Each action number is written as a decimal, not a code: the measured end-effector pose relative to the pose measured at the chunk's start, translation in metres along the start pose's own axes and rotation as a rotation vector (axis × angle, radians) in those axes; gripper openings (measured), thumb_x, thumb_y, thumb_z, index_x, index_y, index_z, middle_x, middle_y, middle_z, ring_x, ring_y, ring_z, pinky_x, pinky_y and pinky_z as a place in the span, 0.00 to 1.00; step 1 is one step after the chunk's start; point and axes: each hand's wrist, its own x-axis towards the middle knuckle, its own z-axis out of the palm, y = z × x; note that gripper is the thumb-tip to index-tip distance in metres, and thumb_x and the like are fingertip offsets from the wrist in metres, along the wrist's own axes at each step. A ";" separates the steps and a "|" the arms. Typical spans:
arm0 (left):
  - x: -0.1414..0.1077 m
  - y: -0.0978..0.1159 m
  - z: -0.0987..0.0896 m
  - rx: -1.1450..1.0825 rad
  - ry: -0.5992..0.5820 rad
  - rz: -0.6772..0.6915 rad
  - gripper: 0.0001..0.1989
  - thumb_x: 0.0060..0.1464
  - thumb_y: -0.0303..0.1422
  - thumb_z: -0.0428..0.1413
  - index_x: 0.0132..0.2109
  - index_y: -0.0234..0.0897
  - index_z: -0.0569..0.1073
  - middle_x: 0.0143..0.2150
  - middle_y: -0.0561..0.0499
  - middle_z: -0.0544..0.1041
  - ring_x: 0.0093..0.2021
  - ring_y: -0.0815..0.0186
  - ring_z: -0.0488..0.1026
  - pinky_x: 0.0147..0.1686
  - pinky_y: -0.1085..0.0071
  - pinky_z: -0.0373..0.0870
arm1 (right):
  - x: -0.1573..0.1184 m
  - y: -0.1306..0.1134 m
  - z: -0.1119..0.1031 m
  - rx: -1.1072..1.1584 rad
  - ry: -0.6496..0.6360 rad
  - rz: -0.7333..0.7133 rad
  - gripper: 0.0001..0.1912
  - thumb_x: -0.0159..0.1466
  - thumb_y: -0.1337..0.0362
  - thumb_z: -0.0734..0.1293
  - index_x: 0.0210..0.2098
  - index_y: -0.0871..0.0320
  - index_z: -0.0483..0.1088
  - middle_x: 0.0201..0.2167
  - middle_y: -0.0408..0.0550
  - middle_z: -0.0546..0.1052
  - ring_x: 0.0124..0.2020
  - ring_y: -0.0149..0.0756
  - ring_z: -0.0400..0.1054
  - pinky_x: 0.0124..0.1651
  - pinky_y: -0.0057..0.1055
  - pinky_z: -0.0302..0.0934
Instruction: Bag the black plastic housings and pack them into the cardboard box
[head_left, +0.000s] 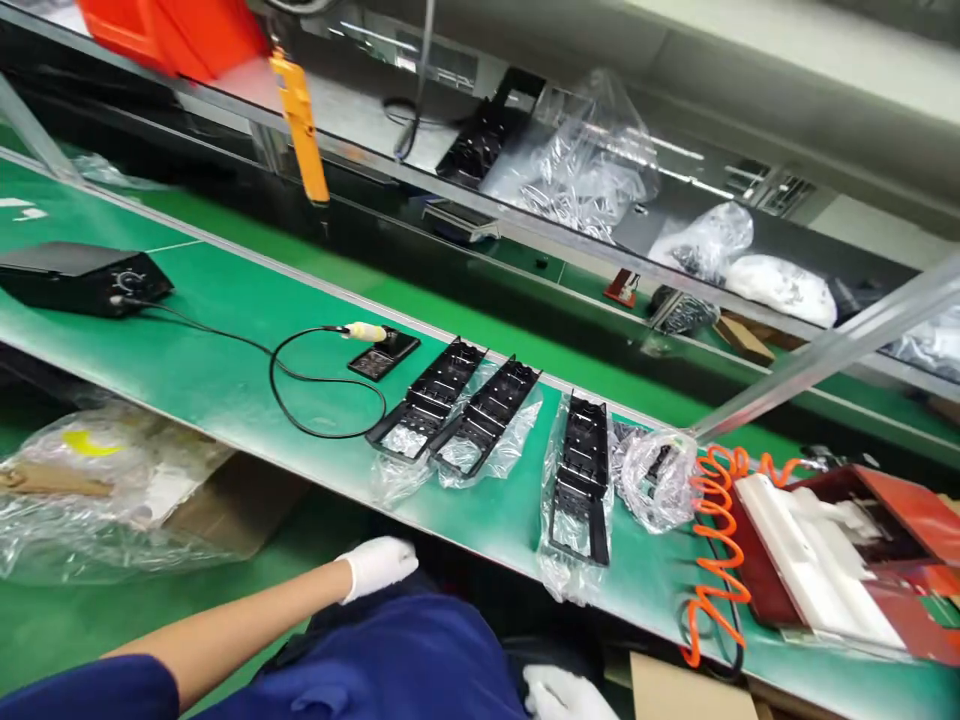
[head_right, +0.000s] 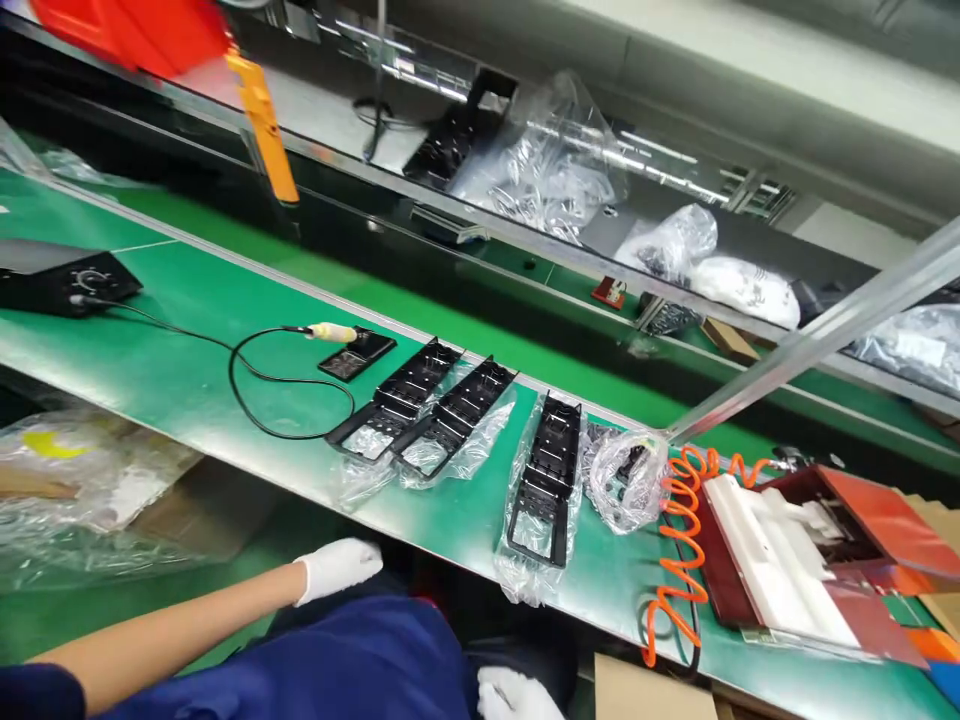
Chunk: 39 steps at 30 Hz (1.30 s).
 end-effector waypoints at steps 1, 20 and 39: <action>-0.008 0.001 0.001 0.007 -0.029 0.033 0.13 0.59 0.36 0.54 0.32 0.37 0.79 0.33 0.48 0.81 0.37 0.57 0.78 0.42 0.64 0.72 | -0.016 -0.009 -0.012 0.082 0.025 -0.003 0.21 0.60 0.37 0.62 0.44 0.32 0.79 0.39 0.52 0.83 0.39 0.52 0.80 0.45 0.52 0.73; -0.082 -0.024 -0.111 -0.414 0.712 0.285 0.22 0.62 0.48 0.50 0.50 0.41 0.80 0.51 0.46 0.83 0.51 0.56 0.80 0.56 0.62 0.76 | 0.185 -0.449 -0.010 -0.983 0.384 -0.702 0.21 0.73 0.56 0.55 0.59 0.54 0.70 0.57 0.51 0.77 0.53 0.46 0.73 0.54 0.42 0.69; 0.026 0.011 -0.223 -0.105 0.355 -0.034 0.40 0.57 0.45 0.47 0.72 0.26 0.58 0.55 0.37 0.79 0.48 0.49 0.79 0.50 0.58 0.73 | 0.130 -0.281 -0.109 -0.757 0.475 -0.076 0.25 0.70 0.47 0.60 0.52 0.60 0.73 0.47 0.60 0.81 0.48 0.52 0.77 0.47 0.40 0.68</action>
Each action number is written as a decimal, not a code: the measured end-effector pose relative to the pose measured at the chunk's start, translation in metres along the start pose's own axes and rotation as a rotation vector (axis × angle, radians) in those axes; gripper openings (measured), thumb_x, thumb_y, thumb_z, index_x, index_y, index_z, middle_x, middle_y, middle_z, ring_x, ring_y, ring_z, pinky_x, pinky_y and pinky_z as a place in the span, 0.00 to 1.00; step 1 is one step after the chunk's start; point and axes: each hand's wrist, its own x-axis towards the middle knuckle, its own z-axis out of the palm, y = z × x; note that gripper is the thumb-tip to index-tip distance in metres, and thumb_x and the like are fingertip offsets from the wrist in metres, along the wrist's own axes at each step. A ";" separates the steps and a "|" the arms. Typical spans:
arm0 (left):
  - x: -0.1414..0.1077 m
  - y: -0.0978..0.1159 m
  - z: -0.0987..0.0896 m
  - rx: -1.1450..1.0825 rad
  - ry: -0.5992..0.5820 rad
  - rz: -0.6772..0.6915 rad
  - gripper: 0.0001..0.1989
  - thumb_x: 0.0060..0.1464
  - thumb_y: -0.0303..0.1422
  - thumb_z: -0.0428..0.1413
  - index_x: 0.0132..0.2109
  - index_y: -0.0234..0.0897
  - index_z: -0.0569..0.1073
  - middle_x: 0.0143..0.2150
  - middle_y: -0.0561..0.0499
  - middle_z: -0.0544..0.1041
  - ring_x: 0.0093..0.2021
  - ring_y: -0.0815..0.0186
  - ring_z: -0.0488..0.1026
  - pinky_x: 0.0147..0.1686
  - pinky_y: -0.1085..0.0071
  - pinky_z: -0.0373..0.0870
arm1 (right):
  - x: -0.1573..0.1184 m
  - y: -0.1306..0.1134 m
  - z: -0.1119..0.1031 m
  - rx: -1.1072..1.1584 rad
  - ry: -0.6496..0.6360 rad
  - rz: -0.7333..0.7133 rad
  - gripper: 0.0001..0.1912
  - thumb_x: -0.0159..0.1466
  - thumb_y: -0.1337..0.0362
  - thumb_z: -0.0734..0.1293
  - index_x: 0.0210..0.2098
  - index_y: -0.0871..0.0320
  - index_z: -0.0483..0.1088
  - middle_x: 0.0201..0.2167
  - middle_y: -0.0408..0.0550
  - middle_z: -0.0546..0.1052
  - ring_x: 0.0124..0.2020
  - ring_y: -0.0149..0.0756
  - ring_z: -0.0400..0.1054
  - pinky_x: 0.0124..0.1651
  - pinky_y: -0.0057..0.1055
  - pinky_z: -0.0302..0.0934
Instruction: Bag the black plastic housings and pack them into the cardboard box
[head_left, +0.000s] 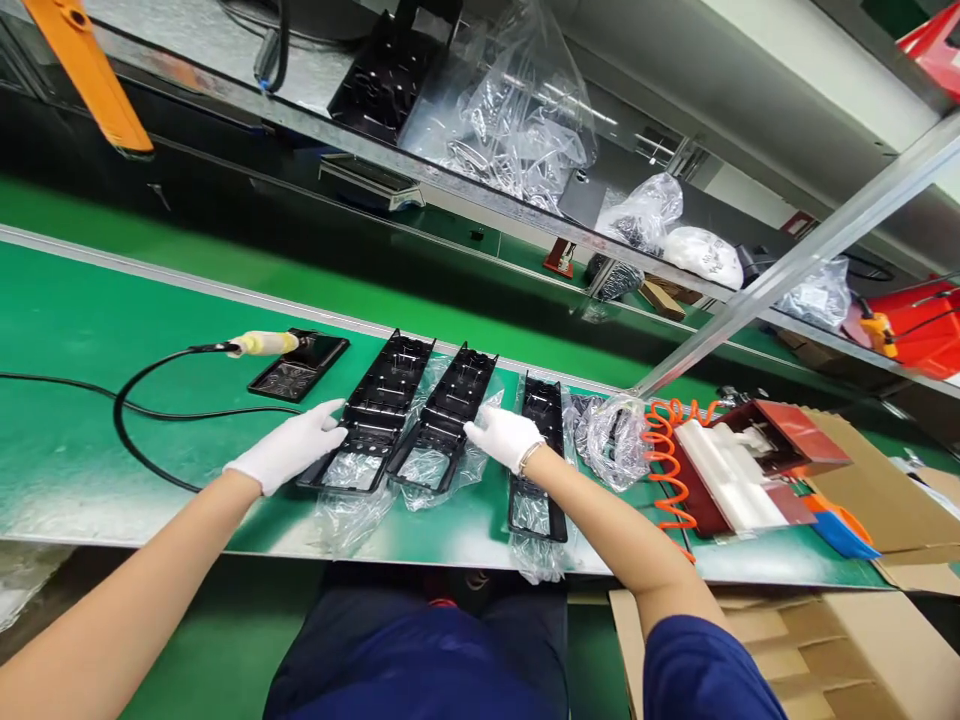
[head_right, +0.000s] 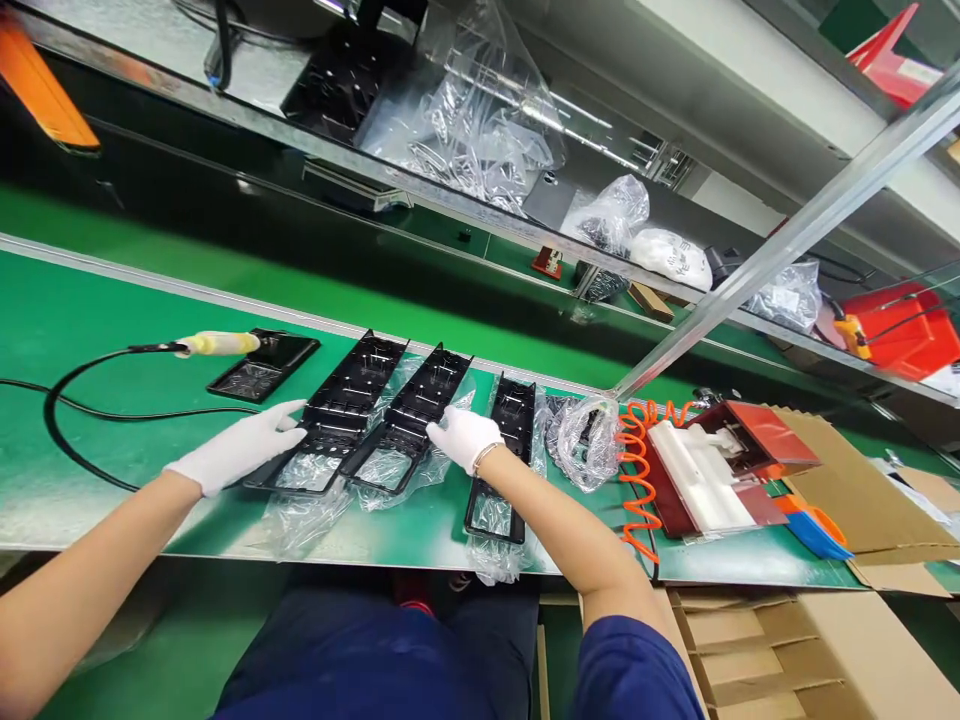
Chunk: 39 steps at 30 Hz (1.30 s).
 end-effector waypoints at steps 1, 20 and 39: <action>-0.008 0.004 -0.003 0.044 0.030 -0.003 0.39 0.59 0.45 0.47 0.72 0.27 0.58 0.57 0.36 0.78 0.52 0.47 0.78 0.53 0.54 0.73 | -0.010 0.002 -0.002 -0.034 0.008 -0.036 0.23 0.71 0.48 0.59 0.52 0.58 0.73 0.47 0.58 0.81 0.48 0.51 0.77 0.46 0.40 0.68; -0.071 0.146 0.060 0.628 0.072 0.779 0.09 0.61 0.28 0.54 0.35 0.34 0.78 0.27 0.42 0.77 0.32 0.50 0.78 0.36 0.58 0.71 | -0.108 0.024 0.049 1.595 -0.280 -0.015 0.33 0.54 0.41 0.76 0.49 0.55 0.69 0.47 0.53 0.79 0.26 0.31 0.72 0.22 0.26 0.65; -0.059 0.119 0.035 -0.777 0.290 0.365 0.44 0.60 0.56 0.56 0.75 0.43 0.52 0.65 0.39 0.71 0.52 0.55 0.78 0.44 0.61 0.79 | -0.202 0.127 0.010 1.224 0.162 0.155 0.23 0.60 0.44 0.69 0.21 0.53 0.62 0.18 0.40 0.59 0.21 0.31 0.49 0.24 0.31 0.45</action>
